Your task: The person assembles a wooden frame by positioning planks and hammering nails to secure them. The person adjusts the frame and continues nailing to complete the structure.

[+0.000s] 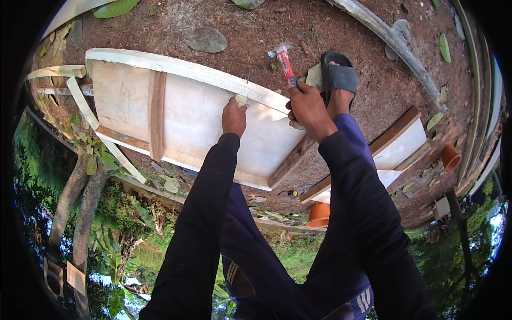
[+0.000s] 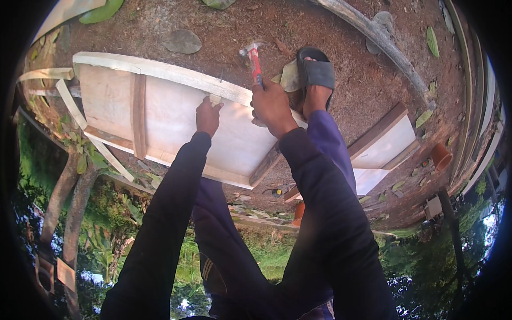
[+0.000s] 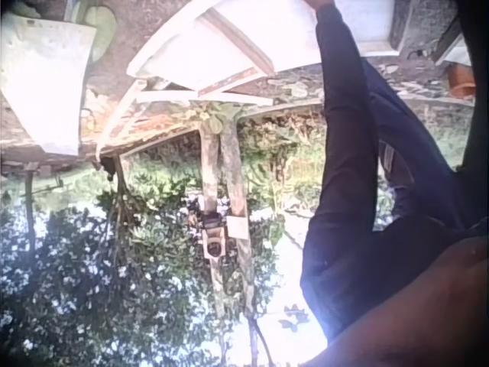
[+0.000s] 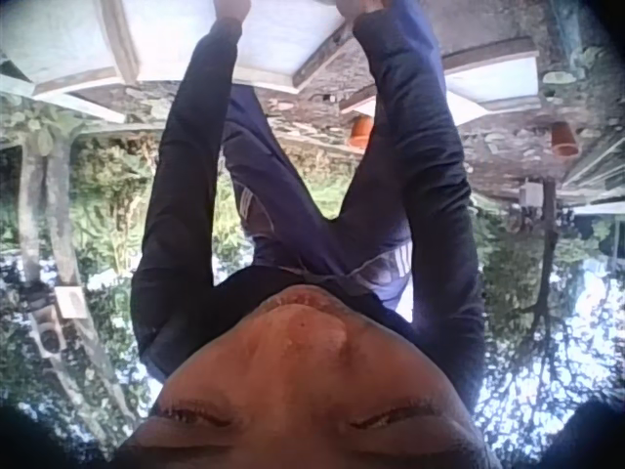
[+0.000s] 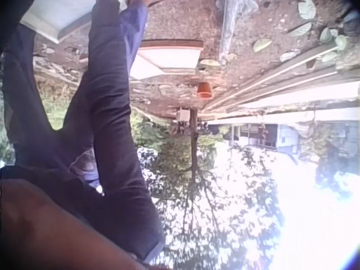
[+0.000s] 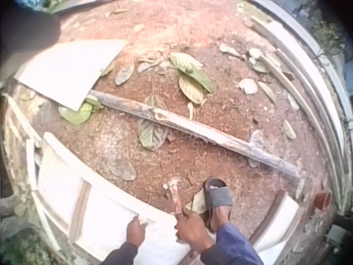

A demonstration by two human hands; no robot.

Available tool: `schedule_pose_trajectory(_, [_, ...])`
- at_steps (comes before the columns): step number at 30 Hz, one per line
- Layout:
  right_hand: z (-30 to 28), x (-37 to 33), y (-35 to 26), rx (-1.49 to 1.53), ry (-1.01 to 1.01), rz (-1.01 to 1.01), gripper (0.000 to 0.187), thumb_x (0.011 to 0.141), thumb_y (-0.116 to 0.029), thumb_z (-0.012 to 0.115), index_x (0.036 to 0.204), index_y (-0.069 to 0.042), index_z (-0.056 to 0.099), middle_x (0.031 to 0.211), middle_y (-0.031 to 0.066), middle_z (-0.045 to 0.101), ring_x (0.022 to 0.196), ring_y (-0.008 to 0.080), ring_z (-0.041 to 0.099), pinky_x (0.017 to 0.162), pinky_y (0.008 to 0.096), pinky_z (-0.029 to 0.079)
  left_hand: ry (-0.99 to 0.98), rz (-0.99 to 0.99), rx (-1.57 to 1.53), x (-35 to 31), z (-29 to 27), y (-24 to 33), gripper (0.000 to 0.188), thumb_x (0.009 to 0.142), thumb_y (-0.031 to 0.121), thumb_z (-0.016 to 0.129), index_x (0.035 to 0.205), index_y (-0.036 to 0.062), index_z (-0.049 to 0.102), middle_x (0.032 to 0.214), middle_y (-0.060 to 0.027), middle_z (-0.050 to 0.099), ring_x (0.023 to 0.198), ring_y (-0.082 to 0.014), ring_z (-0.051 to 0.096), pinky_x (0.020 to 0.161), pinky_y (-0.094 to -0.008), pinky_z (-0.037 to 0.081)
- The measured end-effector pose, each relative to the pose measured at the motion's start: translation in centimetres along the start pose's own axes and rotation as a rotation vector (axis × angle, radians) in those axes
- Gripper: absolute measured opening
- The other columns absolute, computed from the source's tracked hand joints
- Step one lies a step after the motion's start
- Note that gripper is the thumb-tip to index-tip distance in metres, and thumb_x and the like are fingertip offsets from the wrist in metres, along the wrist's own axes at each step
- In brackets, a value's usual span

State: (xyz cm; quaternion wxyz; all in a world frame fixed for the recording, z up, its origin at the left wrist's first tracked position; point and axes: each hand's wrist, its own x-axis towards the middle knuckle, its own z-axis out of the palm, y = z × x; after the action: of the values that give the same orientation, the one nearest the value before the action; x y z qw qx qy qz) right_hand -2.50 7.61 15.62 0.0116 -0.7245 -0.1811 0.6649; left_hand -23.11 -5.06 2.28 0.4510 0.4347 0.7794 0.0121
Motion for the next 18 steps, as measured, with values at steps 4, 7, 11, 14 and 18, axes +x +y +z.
schedule_pose_trajectory(4, [-2.4, 0.7, -3.5, -0.463, 0.038, -0.288, 0.038, 0.103, -0.03, 0.048, 0.114, 0.004, 0.063, 0.088, 0.0286, 0.07, 0.082, 0.0416, 0.073, 0.074, 0.0507, 0.058, -0.008, 0.009, 0.008, -0.2, -0.4, 0.6, 0.038, 0.09, 0.013, 0.076, 0.114, -0.0098, 0.058, 0.103, -0.0321, 0.068, 0.103, -0.05, 0.065, 0.087, -0.0538, 0.051])
schedule_pose_trajectory(7, [-2.9, 3.2, -3.6, -0.59, 0.101, -0.535, 0.037, 0.103, -0.029, 0.051, 0.119, 0.002, 0.065, 0.083, 0.0218, 0.068, 0.078, 0.0342, 0.071, 0.076, 0.0479, 0.053, -0.002, 0.012, 0.024, -0.1, -0.1, 0.2, 0.038, 0.09, 0.013, 0.076, 0.113, -0.0095, 0.057, 0.103, -0.0322, 0.068, 0.102, -0.05, 0.065, 0.086, -0.0541, 0.051])
schedule_pose_trajectory(11, [-3.1, 4.1, -4.5, -0.772, -0.086, -0.545, 0.037, 0.103, -0.029, 0.051, 0.118, 0.003, 0.064, 0.082, 0.0239, 0.066, 0.081, 0.0391, 0.069, 0.08, 0.0496, 0.051, 0.008, 0.019, 0.017, -0.1, 0.0, 0.2, 0.037, 0.09, 0.014, 0.076, 0.112, -0.0093, 0.057, 0.1, -0.0319, 0.068, 0.1, -0.0504, 0.065, 0.086, -0.0543, 0.051])
schedule_pose_trajectory(14, [-4.0, 4.8, -5.2, -0.865, -0.233, -0.501, 0.036, 0.104, -0.029, 0.051, 0.116, 0.002, 0.064, 0.077, 0.0179, 0.066, 0.071, 0.0307, 0.069, 0.07, 0.0457, 0.054, 0.023, 0.035, -0.01, -0.1, 0.2, -0.3, 0.036, 0.09, 0.014, 0.076, 0.111, -0.0091, 0.058, 0.1, -0.0317, 0.068, 0.099, -0.0505, 0.065, 0.085, -0.0543, 0.051])
schedule_pose_trajectory(18, [-4.3, 4.2, -7.3, -0.6, -0.033, -0.443, 0.036, 0.105, -0.03, 0.05, 0.116, 0.001, 0.066, 0.072, 0.009, 0.063, 0.06, 0.0181, 0.065, 0.057, 0.0374, 0.055, 0.009, 0.013, -0.012, -0.1, 0.2, -0.2, 0.036, 0.09, 0.014, 0.076, 0.111, -0.0091, 0.058, 0.102, -0.0325, 0.068, 0.101, -0.0505, 0.065, 0.086, -0.0541, 0.051])
